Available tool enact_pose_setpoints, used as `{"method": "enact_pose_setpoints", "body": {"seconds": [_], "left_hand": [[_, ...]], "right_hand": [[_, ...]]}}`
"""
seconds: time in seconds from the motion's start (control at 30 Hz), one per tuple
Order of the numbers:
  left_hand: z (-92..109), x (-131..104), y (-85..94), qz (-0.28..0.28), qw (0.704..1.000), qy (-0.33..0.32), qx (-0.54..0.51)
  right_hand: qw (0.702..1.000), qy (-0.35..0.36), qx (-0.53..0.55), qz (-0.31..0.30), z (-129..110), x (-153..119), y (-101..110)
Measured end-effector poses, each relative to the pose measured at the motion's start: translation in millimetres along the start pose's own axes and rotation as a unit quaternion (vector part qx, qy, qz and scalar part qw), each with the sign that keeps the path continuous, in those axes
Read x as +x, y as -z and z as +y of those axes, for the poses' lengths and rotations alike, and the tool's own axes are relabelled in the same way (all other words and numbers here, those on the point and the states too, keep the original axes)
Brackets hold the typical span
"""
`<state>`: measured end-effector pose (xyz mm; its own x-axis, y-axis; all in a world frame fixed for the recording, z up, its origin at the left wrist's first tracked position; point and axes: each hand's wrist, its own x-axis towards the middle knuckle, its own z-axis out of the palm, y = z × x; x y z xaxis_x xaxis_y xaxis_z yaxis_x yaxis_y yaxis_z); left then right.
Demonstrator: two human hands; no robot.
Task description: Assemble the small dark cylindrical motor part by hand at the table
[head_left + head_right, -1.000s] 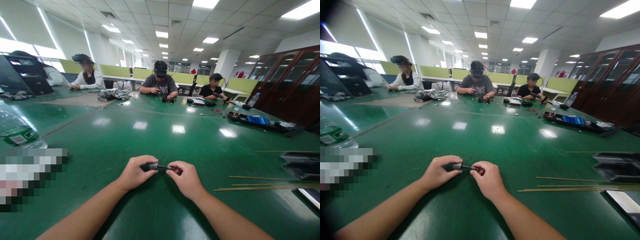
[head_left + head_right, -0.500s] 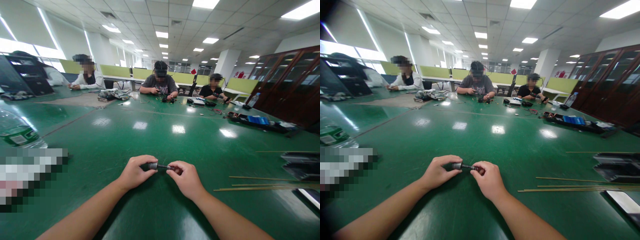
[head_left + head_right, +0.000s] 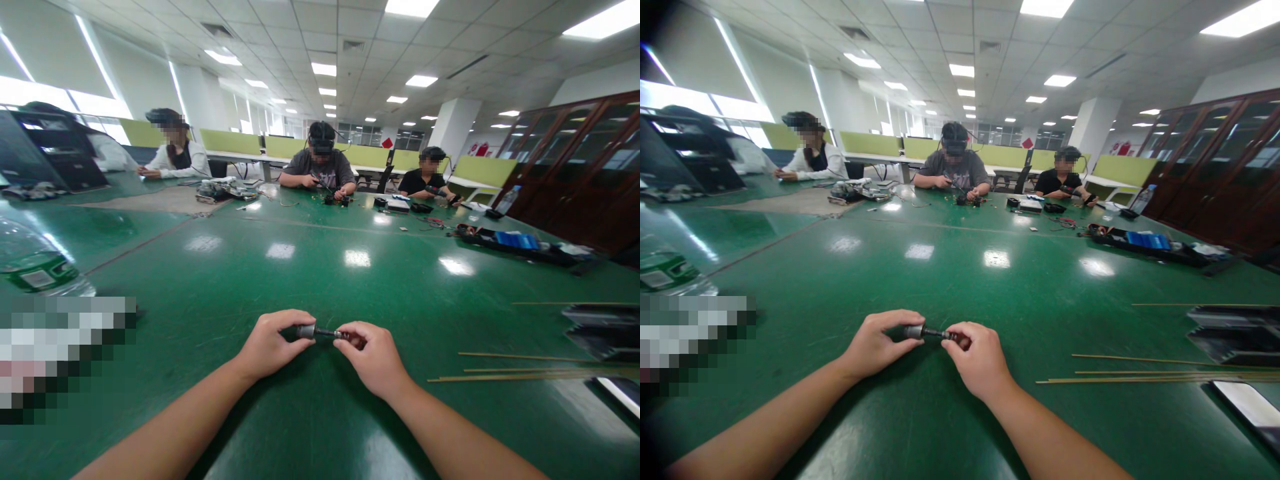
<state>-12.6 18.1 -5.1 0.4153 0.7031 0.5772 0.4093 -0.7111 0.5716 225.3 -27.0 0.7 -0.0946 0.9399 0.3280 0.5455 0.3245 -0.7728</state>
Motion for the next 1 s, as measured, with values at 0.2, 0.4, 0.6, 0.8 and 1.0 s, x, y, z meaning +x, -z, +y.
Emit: {"method": "enact_pose_setpoints", "body": {"seconds": [0.2, 0.4, 0.6, 0.8, 1.0], "left_hand": [[-0.5, -0.9, 0.0, -0.002, 1.0, 0.007, -0.001], [-1.5, -0.5, -0.2, 0.002, 1.0, 0.003, 0.0], [-0.8, -0.2, 1.6, -0.002, 1.0, 0.01, -0.003], [-0.5, -0.1, 1.2, 0.002, 1.0, 0.008, -0.003], [-0.5, -0.1, 2.3, -0.003, 1.0, 0.012, -0.003]], "right_hand": [[1.0, 0.0, -0.003, 0.002, -0.9, 0.4, 0.5], [1.0, -0.002, 0.0, 0.001, -1.1, 0.5, 0.7], [1.0, -0.002, 0.003, 0.003, -0.1, 0.6, 0.1], [1.0, -0.008, 0.002, 0.003, 0.1, 1.0, 1.3], [1.0, -0.006, 0.009, 0.002, -0.2, 0.7, 1.7]]}}
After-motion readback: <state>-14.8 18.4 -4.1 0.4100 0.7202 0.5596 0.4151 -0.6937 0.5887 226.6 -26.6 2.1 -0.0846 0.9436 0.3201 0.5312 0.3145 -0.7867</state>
